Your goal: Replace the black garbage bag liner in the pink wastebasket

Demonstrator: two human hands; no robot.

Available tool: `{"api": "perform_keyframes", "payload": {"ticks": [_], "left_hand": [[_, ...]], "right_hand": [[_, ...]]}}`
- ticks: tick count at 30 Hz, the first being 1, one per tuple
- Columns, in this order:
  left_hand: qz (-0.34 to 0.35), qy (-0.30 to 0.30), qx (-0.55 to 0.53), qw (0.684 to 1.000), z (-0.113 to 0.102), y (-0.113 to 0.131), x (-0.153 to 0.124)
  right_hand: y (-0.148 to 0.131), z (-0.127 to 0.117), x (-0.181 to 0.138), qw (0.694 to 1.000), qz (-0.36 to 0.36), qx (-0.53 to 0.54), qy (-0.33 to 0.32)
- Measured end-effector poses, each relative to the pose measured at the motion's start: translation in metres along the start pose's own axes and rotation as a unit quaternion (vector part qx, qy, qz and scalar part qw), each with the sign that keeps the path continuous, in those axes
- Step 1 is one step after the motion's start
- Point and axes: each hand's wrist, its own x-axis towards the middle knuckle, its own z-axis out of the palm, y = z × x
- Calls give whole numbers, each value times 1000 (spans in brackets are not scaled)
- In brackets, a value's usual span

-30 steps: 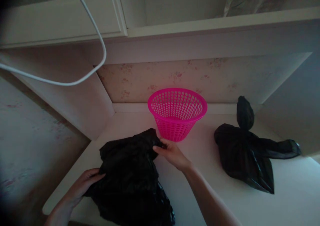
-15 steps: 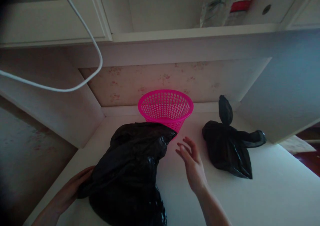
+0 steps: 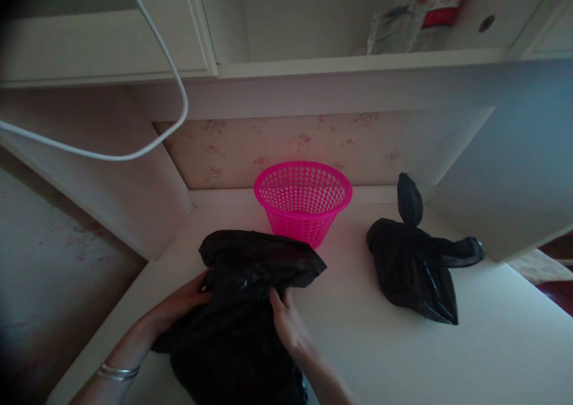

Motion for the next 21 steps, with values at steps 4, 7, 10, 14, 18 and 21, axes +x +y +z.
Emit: {"api": "perform_keyframes", "payload": {"ticks": [4,7,10,14,18,21], "left_hand": [[42,20,-144,989,-4,-25,-15],[21,108,-245,963,-21,-43,-28],[21,167,-303,938,-29,-54,-36],[15,158,-299,941,-5,-50,-40],[3,98,-236,967,46,-31,-41],[34,41,-213,976,82,-21,-40]], "right_hand": [[-8,-4,-2,999,-10,-19,-26],[-23,-20,-16,998,-37,7,-51],[-32,-36,-28,995,-39,55,-78],[-38,-39,-26,996,-73,28,-40],[-40,-14,-14,989,-128,-58,-43],[-37,8,-13,977,-166,-109,-75]]}}
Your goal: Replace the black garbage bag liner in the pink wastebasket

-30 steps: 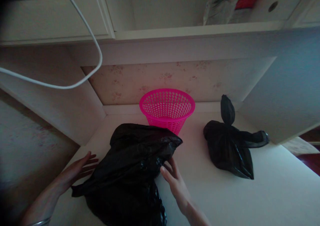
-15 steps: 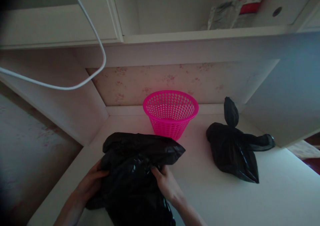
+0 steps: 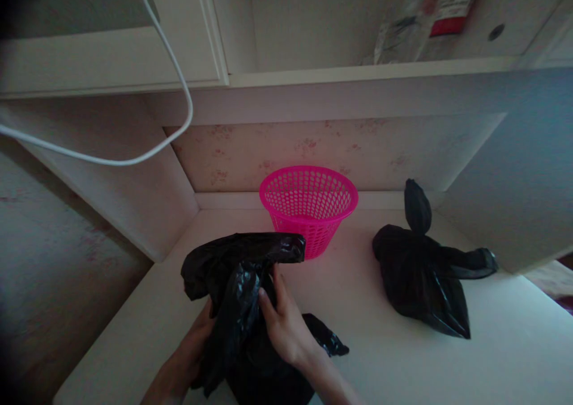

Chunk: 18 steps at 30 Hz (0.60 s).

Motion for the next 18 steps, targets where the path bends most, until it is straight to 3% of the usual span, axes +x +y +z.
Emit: {"api": "perform_keyframes", "payload": {"ticks": [2,4,6,9,11,13,15,18], "left_hand": [[14,-18,19,1000,18,-6,0],[46,1,41,998,30,-11,2],[81,44,62,994,34,-13,4],[96,94,83,987,28,-5,5],[107,123,96,982,22,7,3],[125,153,111,974,17,21,-2],[133,174,124,968,14,33,-8],[158,188,143,959,14,42,-15]], "right_hand": [[-3,9,-4,999,-42,-22,-19],[-10,9,-10,995,-88,-38,-39],[-21,-1,-17,988,-114,-59,-84],[-39,-31,-24,981,-95,-97,-140],[-48,-57,-24,985,-92,-122,-77],[-56,-82,-16,976,-137,-162,53],[-64,-105,-1,938,-198,-234,159],[-75,-128,28,879,-222,-382,182]]}}
